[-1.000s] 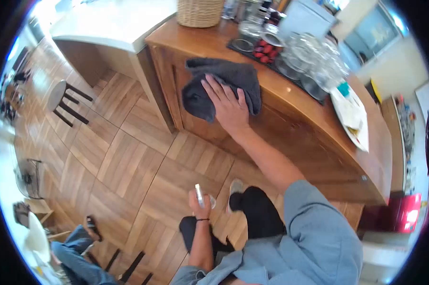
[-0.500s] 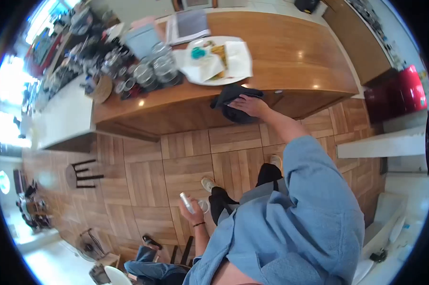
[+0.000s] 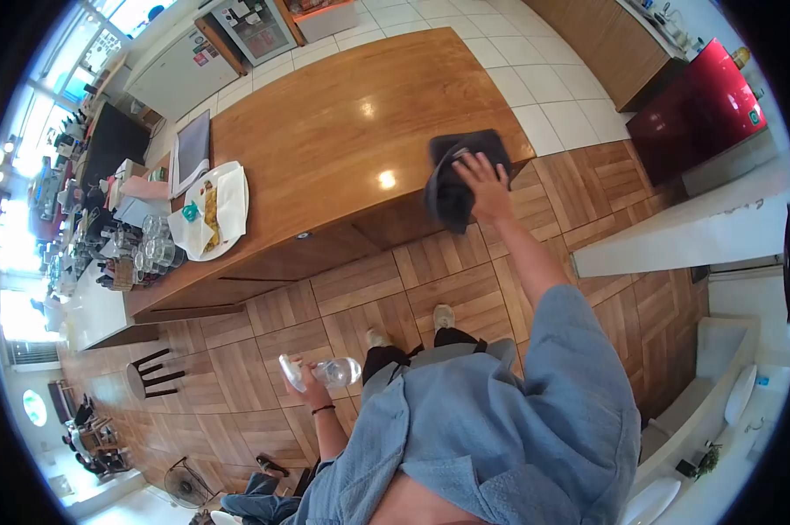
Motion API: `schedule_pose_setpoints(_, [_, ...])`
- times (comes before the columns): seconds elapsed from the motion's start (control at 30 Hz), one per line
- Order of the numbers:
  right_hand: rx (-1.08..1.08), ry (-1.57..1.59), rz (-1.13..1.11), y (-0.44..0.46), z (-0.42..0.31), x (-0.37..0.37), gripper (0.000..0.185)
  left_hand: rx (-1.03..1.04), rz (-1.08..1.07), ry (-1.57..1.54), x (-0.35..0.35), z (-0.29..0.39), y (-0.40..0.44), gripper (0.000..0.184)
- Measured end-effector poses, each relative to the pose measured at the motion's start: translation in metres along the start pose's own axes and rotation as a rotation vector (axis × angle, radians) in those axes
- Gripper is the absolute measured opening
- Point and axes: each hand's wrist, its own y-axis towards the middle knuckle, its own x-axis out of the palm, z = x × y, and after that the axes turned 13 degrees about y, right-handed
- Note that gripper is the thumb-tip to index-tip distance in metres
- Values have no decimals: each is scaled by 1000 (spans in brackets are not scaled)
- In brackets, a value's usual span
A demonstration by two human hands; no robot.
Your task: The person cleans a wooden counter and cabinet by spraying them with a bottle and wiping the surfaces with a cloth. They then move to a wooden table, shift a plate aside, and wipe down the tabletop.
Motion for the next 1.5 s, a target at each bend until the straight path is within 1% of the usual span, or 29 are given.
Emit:
schedule_pose_setpoints(0.07, [187, 7, 100, 12, 33, -6, 76, -10, -48, -45, 37, 32, -19, 26])
schedule_pose_setpoints(0.1, [192, -8, 95, 15, 35, -9, 74, -18, -75, -66, 52, 42, -24, 25])
schedule_pose_setpoints(0.13, [196, -24, 90, 18, 34, -9, 72, 48, -128, -51, 63, 44, -25, 24])
schedule_pose_setpoints(0.17, [198, -43, 86, 21, 32, -9, 70, 60, -200, -4, 72, 51, -26, 25])
schedule_pose_setpoints(0.2, [149, -27, 100, 20, 29, -5, 66, 70, -270, 39, 81, 64, -27, 25])
schedule_pose_setpoints(0.23, [133, 6, 106, 18, 20, -5, 66, 77, -338, 77, 92, 73, -29, 25])
schedule_pose_setpoints(0.27, [115, 36, 109, 17, 11, -6, 67, 120, -375, 69, 104, 72, -26, 25])
schedule_pose_setpoints(0.37, [128, 51, 25, 15, -1, -12, 69, 105, -464, -80, 142, 86, -18, 24])
schedule_pose_setpoints(0.47, [168, 11, -92, 25, 5, -21, 74, 266, -450, 38, 180, 110, -2, 21])
schedule_pose_setpoints(0.57, [333, -22, -258, 54, 4, -34, 79, 263, -493, 10, 214, 154, 14, 20])
schedule_pose_setpoints(0.6, [344, -20, -265, 63, 11, -29, 83, 264, -486, 8, 225, 168, 19, 20])
schedule_pose_setpoints(0.67, [319, -32, -247, 84, 20, -26, 84, 270, -476, 10, 248, 193, 30, 21])
schedule_pose_setpoints(0.77, [268, -51, -247, 116, 33, -29, 83, 389, -587, 43, 271, 219, 52, 29])
schedule_pose_setpoints(0.8, [236, -49, -238, 127, 40, -28, 83, 371, -592, 30, 281, 227, 54, 30])
schedule_pose_setpoints(0.9, [191, -11, -178, 173, 62, -22, 82, 302, -524, 8, 311, 277, 49, 22])
schedule_pose_setpoints(0.93, [185, 7, -154, 192, 70, -19, 82, 289, -492, 12, 320, 284, 48, 23])
schedule_pose_setpoints(1.03, [150, -7, -178, 262, 97, -20, 80, 261, -370, 39, 347, 294, 28, 25])
schedule_pose_setpoints(1.1, [98, -43, -157, 319, 127, -10, 81, 260, -265, 85, 365, 298, 6, 27])
schedule_pose_setpoints(1.13, [95, -34, -175, 348, 139, -8, 81, 224, -213, 59, 372, 293, -9, 30])
schedule_pose_setpoints(1.23, [79, 17, -244, 425, 156, -14, 80, 29, 20, 34, 394, 295, -62, 32])
schedule_pose_setpoints(1.27, [49, -5, -228, 442, 164, -8, 79, 10, 39, 32, 397, 294, -77, 32])
schedule_pose_setpoints(1.37, [-25, -11, -228, 474, 172, 1, 76, -53, 101, -3, 406, 298, -115, 34])
schedule_pose_setpoints(1.43, [-55, -38, -236, 475, 174, 8, 76, -100, 141, -53, 405, 305, -140, 35])
schedule_pose_setpoints(1.5, [-132, -78, -244, 464, 181, 12, 77, -103, 169, -22, 401, 296, -161, 39])
